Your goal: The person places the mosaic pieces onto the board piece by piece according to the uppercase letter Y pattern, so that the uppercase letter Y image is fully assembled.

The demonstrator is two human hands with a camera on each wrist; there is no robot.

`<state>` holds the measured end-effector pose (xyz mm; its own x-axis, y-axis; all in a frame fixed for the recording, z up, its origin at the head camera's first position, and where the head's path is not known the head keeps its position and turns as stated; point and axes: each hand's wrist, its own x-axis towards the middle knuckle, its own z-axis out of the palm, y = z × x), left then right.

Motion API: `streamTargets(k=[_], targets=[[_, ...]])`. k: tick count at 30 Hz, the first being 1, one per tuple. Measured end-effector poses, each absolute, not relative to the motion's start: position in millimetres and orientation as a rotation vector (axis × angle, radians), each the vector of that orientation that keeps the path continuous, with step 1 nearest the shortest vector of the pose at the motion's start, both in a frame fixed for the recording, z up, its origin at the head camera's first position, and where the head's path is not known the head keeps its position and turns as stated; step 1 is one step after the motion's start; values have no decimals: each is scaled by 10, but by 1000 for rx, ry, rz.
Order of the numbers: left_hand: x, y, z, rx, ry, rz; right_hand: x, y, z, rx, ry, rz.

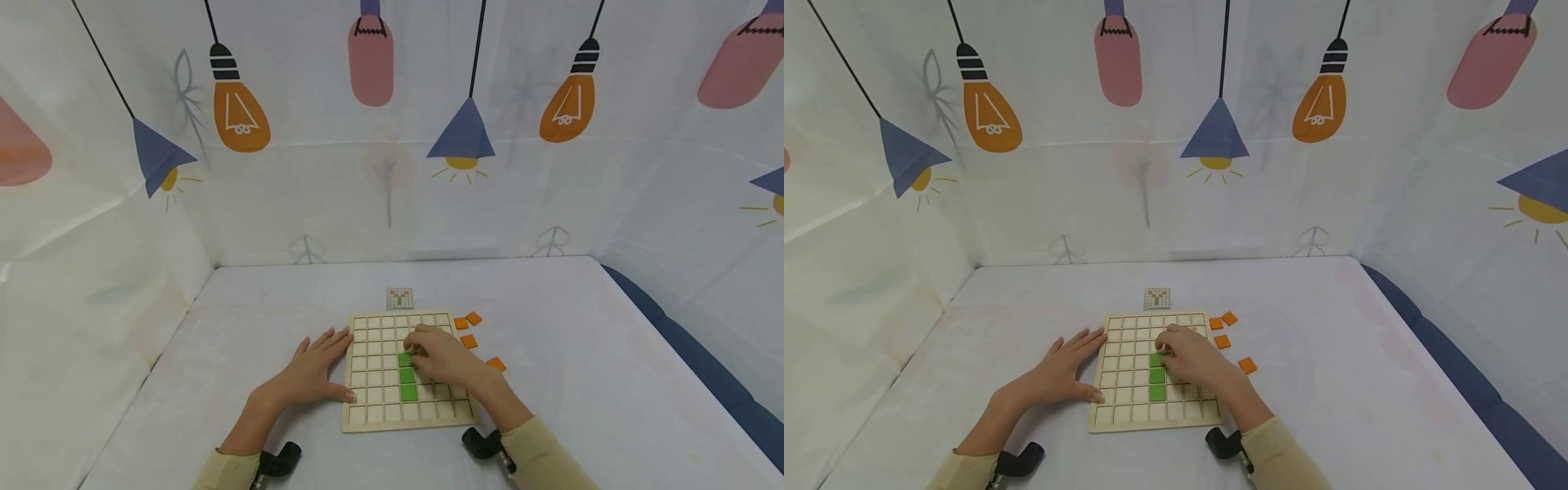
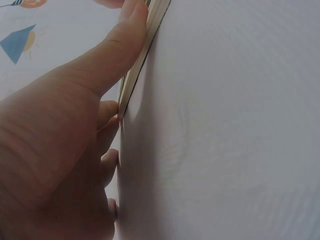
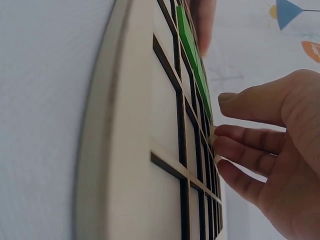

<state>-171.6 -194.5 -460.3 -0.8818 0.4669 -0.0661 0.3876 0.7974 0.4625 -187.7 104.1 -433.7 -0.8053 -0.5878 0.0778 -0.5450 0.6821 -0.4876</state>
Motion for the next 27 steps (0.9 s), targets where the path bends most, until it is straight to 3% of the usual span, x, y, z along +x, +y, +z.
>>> streamTargets(k=[27], targets=[[-1705,-1945,-4614,659,2808,672,-1926,1339,-4287,-804,2848,-839]])
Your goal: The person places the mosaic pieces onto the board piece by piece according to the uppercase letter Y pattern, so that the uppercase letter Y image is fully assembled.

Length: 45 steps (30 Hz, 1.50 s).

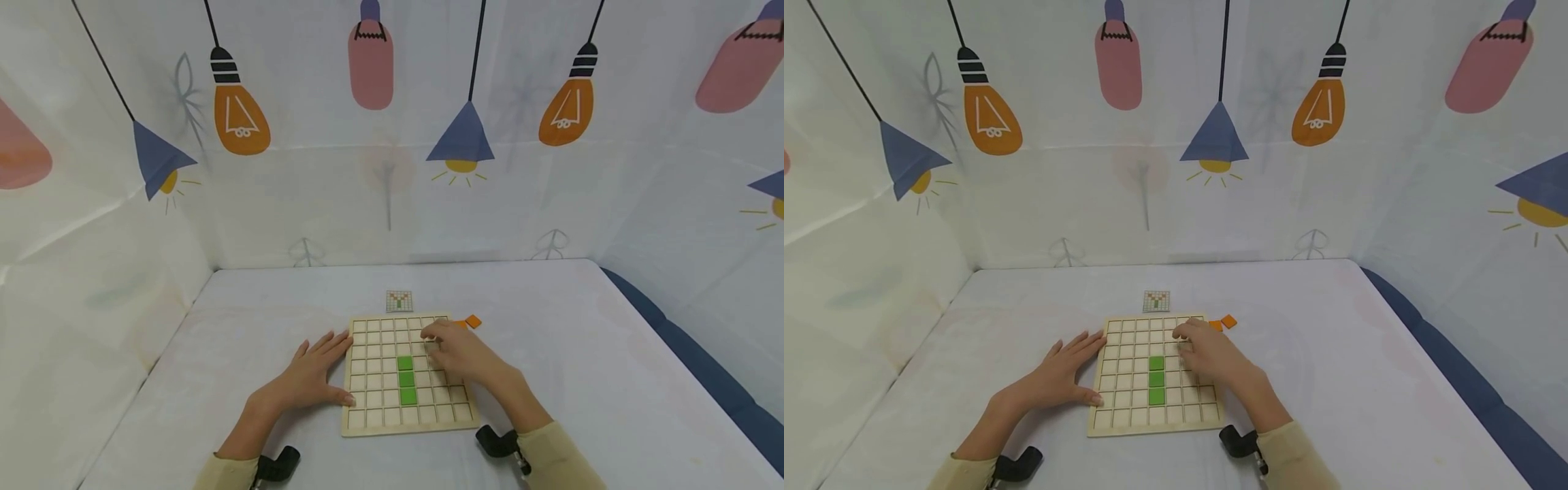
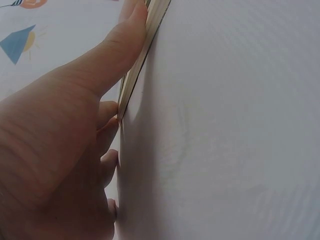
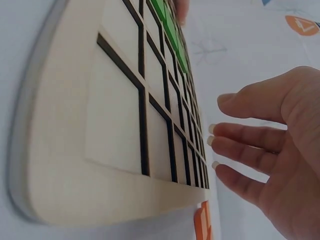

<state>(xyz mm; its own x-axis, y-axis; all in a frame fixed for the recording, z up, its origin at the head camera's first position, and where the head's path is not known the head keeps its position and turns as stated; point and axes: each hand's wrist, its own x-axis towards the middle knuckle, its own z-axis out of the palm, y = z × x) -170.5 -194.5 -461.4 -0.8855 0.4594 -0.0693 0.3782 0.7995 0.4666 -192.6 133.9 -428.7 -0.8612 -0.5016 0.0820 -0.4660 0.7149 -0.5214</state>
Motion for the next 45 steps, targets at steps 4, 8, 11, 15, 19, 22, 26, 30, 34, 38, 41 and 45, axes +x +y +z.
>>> streamTargets(k=[4,8,11,15,19,22,26,30,34,38,41,45], targets=[[-1698,-1954,-4610,663,2803,684,-1933,1382,-4251,-773,2855,-880],[-1699,-1960,-4611,663,2804,677,-1951,1423,-4245,-712,2890,-855],[-1705,-1966,-4615,659,2809,666,-1980,1444,-4260,-700,2928,-794],[-1713,-1976,-4621,663,2813,661,-2016,1485,-4273,-686,2957,-745],[-1713,-1979,-4620,673,2810,677,-2045,1550,-4274,-669,2974,-753],[-1709,-1976,-4612,682,2815,687,-2076,1615,-4293,-669,2981,-772],[-1709,-1963,-4603,687,2815,686,-2115,1700,-4320,-672,2975,-791],[-1708,-1949,-4582,674,2807,687,-2132,1757,-4315,-635,2952,-803],[-1703,-1942,-4560,671,2807,690,-2138,1806,-4294,-566,2923,-781],[-1694,-1938,-4554,671,2808,692,-2140,1843,-4283,-488,2900,-753],[-1689,-1940,-4558,669,2807,700,-2141,1865,-4279,-459,2894,-737],[-1685,-1942,-4561,666,2805,697,-2148,1888,-4290,-459,2902,-695]])
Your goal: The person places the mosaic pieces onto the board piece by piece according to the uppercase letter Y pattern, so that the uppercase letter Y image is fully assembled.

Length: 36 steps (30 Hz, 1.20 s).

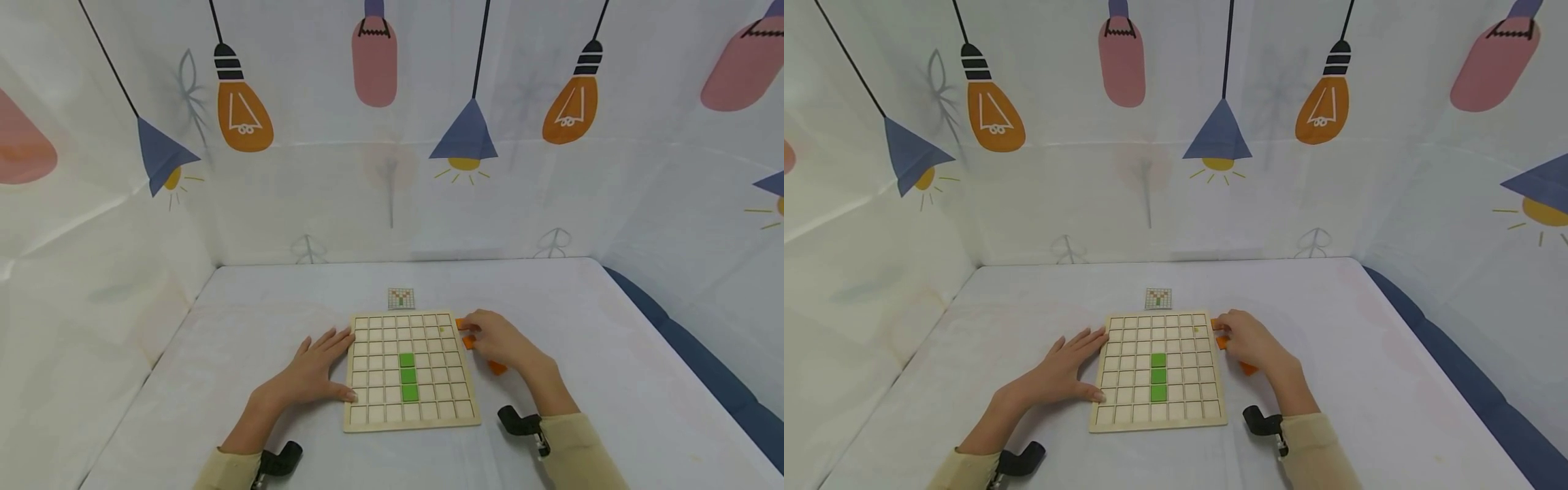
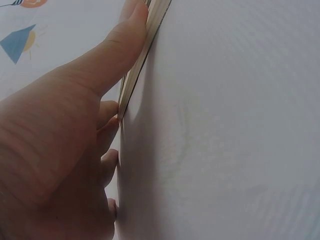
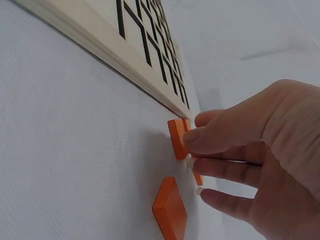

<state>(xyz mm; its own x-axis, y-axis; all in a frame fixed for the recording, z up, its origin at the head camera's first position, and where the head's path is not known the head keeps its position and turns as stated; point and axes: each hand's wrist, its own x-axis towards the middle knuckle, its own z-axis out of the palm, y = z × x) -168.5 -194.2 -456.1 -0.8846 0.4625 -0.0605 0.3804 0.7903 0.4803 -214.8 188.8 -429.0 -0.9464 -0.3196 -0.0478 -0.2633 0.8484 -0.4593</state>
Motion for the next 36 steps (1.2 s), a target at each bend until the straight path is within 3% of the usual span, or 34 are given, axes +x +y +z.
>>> streamTargets(k=[36], targets=[[-1701,-1943,-4598,655,2813,664,-2151,1825,-4348,-536,2984,-558]])
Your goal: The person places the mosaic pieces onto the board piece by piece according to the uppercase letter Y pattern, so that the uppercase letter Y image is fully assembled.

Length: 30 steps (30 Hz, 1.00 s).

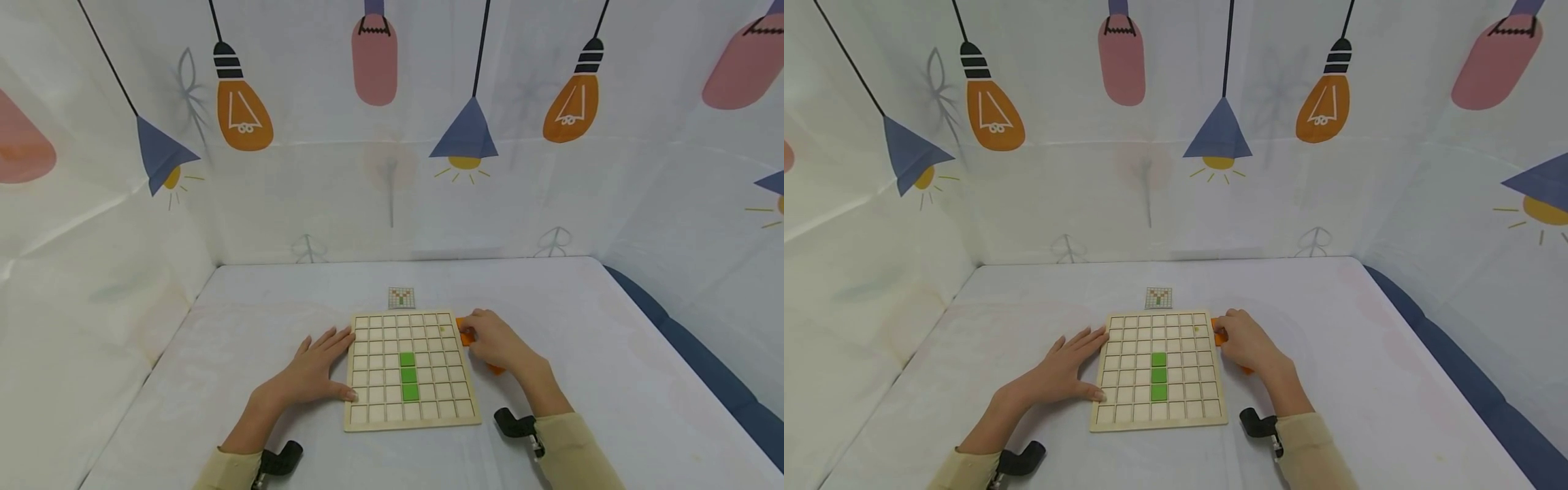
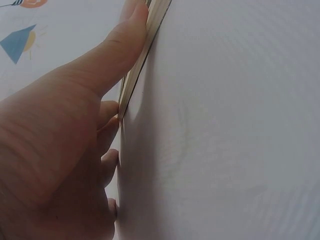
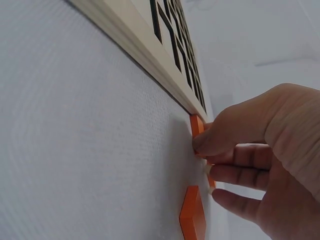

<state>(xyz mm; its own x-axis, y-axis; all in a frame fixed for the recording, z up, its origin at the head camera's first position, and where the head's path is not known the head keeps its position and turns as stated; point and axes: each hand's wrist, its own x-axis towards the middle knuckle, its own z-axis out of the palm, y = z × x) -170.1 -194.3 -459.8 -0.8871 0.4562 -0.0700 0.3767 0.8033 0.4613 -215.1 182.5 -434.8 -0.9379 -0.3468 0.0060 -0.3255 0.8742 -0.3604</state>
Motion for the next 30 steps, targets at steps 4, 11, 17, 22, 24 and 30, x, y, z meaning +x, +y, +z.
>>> streamTargets(k=[4,11,17,22,24,30], targets=[[-1697,-1945,-4584,660,2814,670,-2142,1818,-4343,-528,2982,-554],[-1697,-1959,-4593,671,2806,681,-2133,1809,-4338,-522,2984,-544],[-1700,-1953,-4589,674,2808,677,-2133,1818,-4344,-516,2993,-517],[-1697,-1947,-4564,664,2812,665,-2144,1827,-4355,-510,2994,-514],[-1695,-1947,-4558,660,2813,662,-2146,1828,-4360,-517,2993,-519],[-1693,-1954,-4585,662,2804,675,-2141,1831,-4365,-516,2985,-531]])
